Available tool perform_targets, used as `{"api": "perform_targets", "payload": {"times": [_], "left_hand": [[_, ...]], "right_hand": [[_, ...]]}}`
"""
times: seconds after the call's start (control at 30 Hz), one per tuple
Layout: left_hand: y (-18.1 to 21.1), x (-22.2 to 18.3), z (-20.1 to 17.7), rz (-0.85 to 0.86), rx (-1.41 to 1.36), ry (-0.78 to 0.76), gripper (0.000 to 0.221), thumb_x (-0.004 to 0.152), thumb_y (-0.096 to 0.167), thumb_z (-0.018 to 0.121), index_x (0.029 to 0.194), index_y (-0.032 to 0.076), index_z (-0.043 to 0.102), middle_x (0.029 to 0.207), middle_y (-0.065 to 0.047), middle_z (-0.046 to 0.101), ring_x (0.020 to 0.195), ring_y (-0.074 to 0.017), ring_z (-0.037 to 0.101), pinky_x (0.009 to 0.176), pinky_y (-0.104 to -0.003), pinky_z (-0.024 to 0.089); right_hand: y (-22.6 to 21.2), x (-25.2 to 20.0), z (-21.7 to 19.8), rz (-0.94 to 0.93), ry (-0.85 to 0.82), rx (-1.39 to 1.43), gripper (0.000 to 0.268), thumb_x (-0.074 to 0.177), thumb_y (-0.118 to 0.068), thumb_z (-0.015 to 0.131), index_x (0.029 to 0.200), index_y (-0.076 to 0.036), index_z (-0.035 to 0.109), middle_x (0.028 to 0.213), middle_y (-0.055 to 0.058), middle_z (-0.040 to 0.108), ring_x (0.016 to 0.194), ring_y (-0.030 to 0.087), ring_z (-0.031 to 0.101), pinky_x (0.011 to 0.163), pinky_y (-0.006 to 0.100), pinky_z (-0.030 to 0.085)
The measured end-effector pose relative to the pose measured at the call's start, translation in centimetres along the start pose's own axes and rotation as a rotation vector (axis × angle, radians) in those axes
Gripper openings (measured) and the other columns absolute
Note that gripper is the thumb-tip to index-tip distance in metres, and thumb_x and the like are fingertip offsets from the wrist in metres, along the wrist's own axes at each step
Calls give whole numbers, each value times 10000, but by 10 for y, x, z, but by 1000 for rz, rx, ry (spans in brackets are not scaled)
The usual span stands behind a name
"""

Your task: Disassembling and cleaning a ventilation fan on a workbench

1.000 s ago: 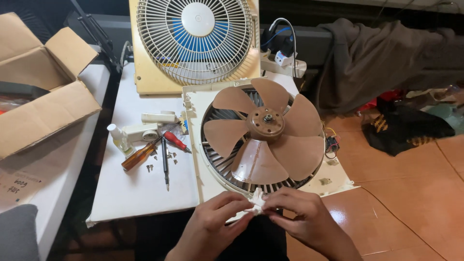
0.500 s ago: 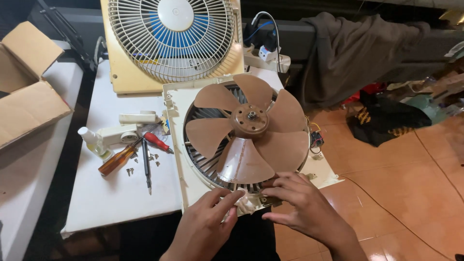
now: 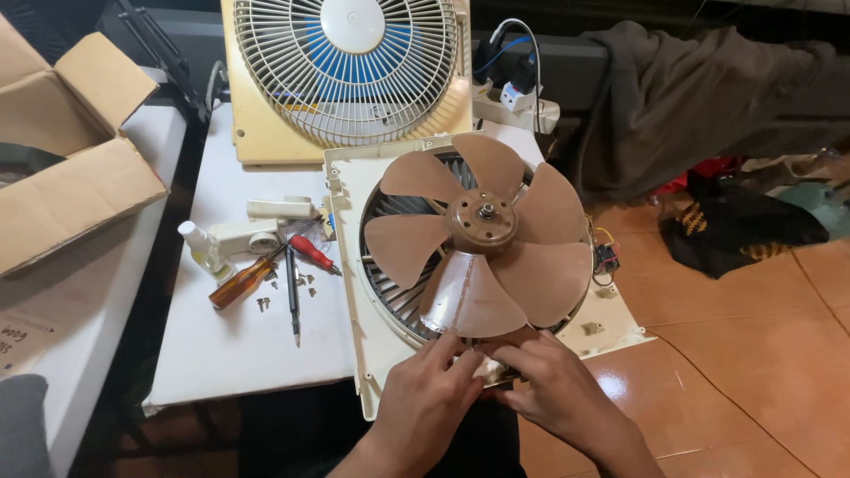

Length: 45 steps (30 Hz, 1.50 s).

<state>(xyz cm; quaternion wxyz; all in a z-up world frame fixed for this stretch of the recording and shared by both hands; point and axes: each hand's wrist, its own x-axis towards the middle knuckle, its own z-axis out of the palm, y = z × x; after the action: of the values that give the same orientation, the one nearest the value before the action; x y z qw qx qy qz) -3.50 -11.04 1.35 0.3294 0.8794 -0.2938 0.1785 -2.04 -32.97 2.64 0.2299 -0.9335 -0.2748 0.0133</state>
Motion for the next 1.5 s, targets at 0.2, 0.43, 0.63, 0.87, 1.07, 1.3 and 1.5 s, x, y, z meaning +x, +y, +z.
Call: {"api": "perform_targets", "payload": {"times": [0.2,0.43,0.63,0.87,1.07,1.3,1.5], "left_hand": [[-12,-9,-1,-121,-24,38,145,843,128,763,932,87,656,912,-94,596,776,-307,616,637,-444,507],[-22,-14,-11,-279,6,30,130,859,167,779,892,73,695,906,-73,622,638,-268,644,533,-429,542],[-54,-19,-25,-361,62,128,139,858,193,779,881,94,684,853,-77,584,629,-324,612,537,-483,470],[-46,-19,-29,-153,205,175,150,836,186,802,968,164,735,876,1,711,701,-245,655,570,-403,485],[-82,-8,-49,-191,151,227,99,852,141,792,937,124,744,863,-36,722,742,-283,655,670,-449,425],[-109,8,-61,-172,144,224,75,847,143,795,920,144,778,861,22,768,751,-247,595,640,-406,491],[-133,10,-53,-299,107,216,57,889,171,748,944,177,758,837,8,745,807,-274,575,528,-459,466]], "right_hand": [[-9,6,-7,-13,-32,53,415,755,-233,864,1136,-160,716,1005,48,788,1039,253,649,884,337,484],[-4,5,-5,-6,-37,92,510,736,-170,874,1221,-153,716,1264,53,705,1208,243,600,977,338,491],[4,2,-1,74,-81,57,451,744,-251,887,1167,-199,740,1145,30,771,1149,241,614,873,340,518],[11,-1,-1,188,-106,68,490,713,-276,916,1183,-247,780,1202,-31,753,1152,185,645,923,315,527],[19,-2,4,137,-54,97,495,683,-254,926,1162,-251,804,1131,-20,775,1074,167,700,887,288,540],[8,3,-3,151,-64,114,509,661,-217,931,1153,-251,806,1173,-22,764,1088,170,699,861,291,556],[14,2,0,147,-65,123,477,687,-244,930,1148,-263,810,1215,-41,751,1093,158,706,854,286,569]]}}
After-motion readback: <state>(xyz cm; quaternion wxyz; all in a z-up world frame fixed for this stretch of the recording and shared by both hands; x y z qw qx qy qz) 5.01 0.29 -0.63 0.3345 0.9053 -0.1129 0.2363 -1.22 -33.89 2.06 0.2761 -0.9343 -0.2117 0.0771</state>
